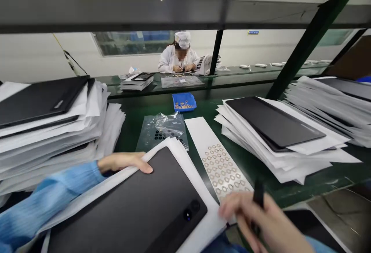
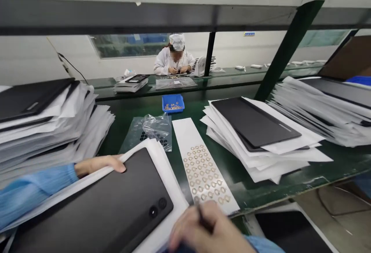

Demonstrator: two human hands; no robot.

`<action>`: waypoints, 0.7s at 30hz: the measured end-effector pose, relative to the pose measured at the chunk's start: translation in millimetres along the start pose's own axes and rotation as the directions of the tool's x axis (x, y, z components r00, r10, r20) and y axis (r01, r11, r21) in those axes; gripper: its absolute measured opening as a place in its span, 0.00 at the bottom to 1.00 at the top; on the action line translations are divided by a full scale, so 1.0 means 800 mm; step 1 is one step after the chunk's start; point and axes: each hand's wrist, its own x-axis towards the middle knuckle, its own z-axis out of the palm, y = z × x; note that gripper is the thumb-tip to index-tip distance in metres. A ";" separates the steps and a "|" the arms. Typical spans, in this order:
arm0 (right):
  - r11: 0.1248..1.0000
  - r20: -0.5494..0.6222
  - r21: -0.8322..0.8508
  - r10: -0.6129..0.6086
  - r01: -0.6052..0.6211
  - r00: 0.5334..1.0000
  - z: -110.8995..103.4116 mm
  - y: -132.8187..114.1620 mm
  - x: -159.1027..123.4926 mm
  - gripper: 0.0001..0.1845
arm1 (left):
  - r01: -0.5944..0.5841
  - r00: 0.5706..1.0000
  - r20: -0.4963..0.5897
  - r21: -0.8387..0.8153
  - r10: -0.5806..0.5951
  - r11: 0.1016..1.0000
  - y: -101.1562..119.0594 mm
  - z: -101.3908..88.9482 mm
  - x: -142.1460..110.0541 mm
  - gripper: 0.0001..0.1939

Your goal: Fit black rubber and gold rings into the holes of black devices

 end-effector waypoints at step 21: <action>0.994 -0.747 -0.105 -0.056 -0.034 0.663 -0.080 0.055 0.121 0.27 | -0.411 0.712 0.424 0.898 0.560 -0.157 -0.040 0.069 -0.027 0.40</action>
